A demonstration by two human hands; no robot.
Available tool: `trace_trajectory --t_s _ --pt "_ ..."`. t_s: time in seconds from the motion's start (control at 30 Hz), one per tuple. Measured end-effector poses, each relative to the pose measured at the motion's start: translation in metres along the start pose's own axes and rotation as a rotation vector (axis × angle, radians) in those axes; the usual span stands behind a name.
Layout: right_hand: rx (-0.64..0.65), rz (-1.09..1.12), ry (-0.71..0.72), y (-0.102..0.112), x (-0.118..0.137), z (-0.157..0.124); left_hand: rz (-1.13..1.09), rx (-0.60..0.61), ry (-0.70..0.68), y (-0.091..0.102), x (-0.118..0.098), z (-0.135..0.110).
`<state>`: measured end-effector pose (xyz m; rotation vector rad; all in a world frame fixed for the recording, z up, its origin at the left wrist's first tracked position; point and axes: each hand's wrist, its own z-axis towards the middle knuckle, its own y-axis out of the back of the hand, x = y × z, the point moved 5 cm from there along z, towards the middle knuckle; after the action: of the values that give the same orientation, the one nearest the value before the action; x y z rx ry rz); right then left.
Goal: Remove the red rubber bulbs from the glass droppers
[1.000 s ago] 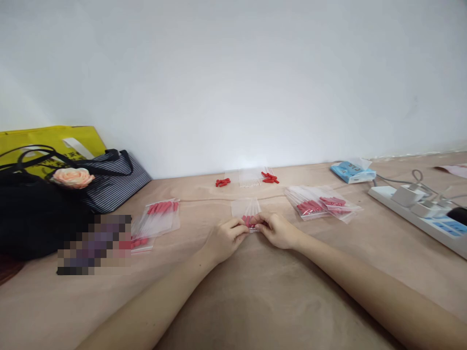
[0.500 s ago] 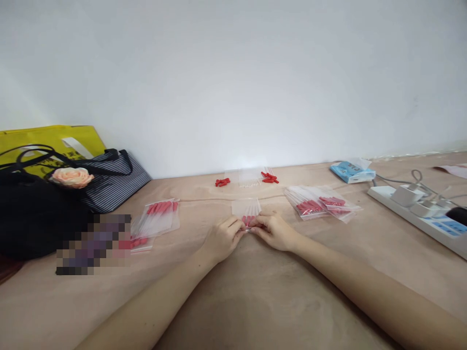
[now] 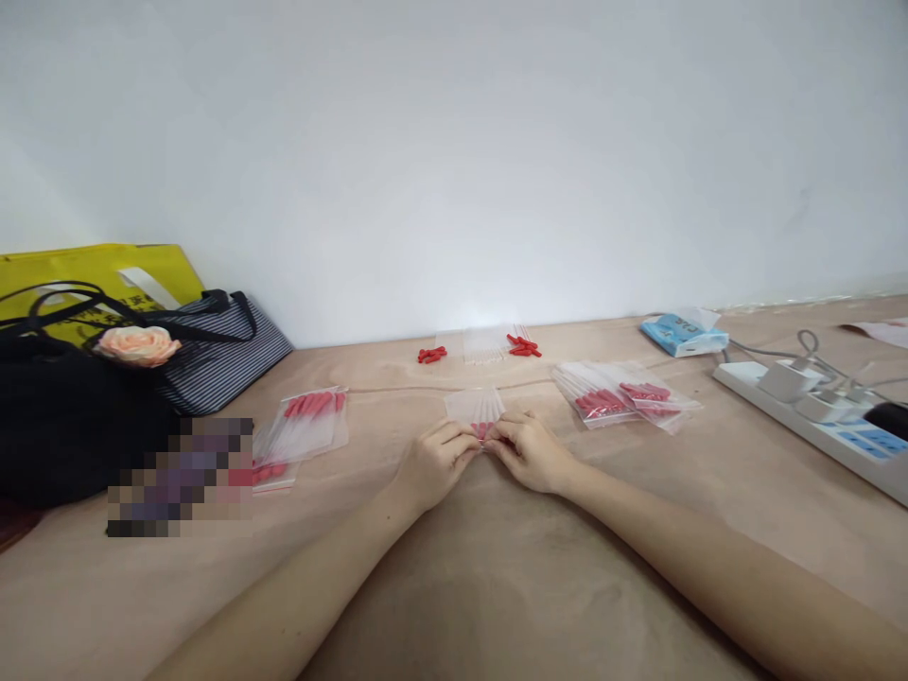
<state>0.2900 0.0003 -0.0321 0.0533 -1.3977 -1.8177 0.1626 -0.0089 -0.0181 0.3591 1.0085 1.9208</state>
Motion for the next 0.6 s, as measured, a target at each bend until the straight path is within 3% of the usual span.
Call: trace_trajectory --t_s 0.33,0.6 --pt "0.029 -0.089 0.022 0.0018 0.0052 -0.0006 -0.012 0.024 -0.011 -0.0021 -0.002 -0.001" --pt "-0.016 -0.18 -0.069 -0.0017 0.0055 0.0 -0.013 0.033 -0.013 -0.0024 -0.0041 0.0004"
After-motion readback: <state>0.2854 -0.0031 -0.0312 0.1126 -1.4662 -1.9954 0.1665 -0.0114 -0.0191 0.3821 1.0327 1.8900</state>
